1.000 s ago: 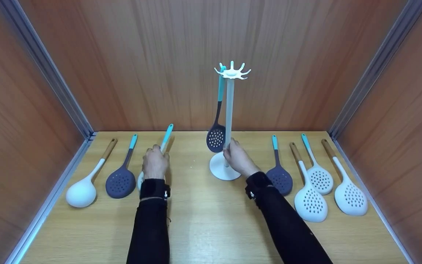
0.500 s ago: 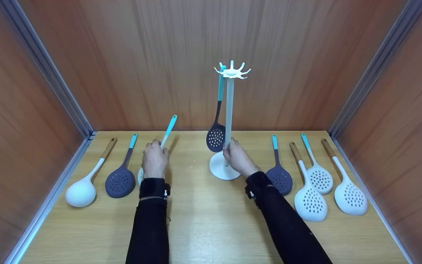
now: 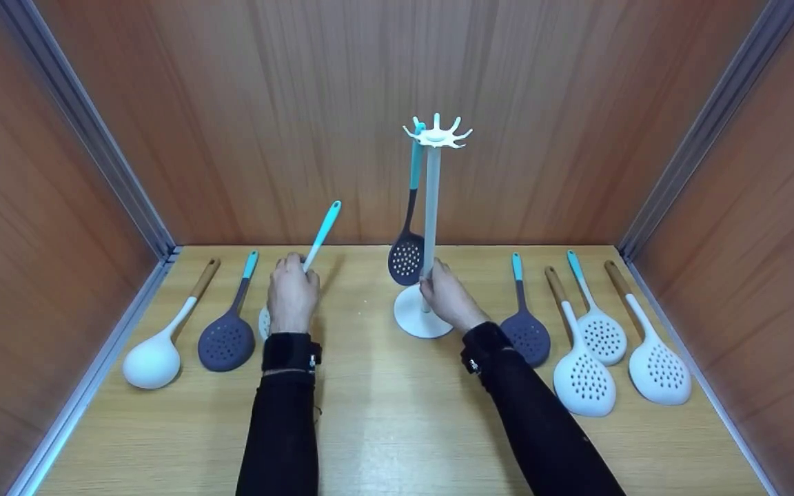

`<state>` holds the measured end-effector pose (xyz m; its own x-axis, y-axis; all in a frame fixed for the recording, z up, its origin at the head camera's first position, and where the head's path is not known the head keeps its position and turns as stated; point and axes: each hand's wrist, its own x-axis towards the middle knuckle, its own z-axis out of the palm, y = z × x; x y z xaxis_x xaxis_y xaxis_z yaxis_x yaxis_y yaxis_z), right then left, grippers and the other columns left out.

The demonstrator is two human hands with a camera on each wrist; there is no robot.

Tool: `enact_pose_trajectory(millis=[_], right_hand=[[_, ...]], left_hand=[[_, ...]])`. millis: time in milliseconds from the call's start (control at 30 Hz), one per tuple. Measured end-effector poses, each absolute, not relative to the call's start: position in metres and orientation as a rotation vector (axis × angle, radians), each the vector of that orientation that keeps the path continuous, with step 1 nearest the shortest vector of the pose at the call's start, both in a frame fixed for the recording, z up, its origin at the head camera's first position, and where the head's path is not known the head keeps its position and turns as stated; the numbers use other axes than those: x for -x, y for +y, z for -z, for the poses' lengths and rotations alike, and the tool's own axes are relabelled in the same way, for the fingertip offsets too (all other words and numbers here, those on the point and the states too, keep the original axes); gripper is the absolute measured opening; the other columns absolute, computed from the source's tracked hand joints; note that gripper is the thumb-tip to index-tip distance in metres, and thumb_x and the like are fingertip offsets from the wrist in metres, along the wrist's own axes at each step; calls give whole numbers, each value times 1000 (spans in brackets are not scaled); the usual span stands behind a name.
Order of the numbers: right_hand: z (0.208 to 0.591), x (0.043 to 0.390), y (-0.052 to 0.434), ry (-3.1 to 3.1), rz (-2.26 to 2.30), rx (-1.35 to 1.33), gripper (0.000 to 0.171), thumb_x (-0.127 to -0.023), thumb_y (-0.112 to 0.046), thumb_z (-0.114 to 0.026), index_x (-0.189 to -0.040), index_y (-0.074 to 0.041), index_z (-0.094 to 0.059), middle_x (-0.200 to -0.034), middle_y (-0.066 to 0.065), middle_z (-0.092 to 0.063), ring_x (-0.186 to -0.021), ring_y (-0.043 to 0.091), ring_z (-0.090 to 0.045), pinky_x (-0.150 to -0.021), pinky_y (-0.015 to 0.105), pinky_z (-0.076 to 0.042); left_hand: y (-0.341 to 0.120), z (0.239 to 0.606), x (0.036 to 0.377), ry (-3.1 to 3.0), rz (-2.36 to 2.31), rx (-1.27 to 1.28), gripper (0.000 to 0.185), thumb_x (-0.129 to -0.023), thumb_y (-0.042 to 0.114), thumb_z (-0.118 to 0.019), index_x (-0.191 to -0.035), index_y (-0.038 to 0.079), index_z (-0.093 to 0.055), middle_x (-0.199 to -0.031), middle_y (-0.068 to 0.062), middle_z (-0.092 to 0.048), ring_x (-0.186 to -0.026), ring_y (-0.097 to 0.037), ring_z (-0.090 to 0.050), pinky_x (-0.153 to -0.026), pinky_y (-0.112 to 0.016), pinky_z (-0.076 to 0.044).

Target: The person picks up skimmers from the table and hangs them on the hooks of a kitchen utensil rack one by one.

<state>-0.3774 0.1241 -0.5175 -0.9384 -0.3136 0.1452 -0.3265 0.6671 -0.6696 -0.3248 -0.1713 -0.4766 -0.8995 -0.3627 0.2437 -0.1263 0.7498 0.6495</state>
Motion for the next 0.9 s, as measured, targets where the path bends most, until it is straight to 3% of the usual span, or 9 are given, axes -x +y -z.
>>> enact_pose_trajectory(millis=[400, 900], right_hand=[[517, 377, 124, -2855, -1257, -515, 45, -122, -8, -56, -165, 4, -51, -147, 29, -67, -146, 44, -70, -124, 57, -63], [516, 376, 123, -2854, -1207, -520, 43, -121, -8, -56, -163, 3, -53, -148, 28, -68, -144, 42, -70, -122, 55, -64]], left_hand=[[-168, 467, 322, -2521, 873, -270, 26, -114, 1, -66, -137, -8, -71, -123, -32, -78, -119, -51, -79, -101, -63, -67], [-165, 454, 320, -2554, 855, -294, 26, -118, 6, -62, -142, -1, -69, -125, -25, -78, -117, -45, -79, -94, -60, -68]])
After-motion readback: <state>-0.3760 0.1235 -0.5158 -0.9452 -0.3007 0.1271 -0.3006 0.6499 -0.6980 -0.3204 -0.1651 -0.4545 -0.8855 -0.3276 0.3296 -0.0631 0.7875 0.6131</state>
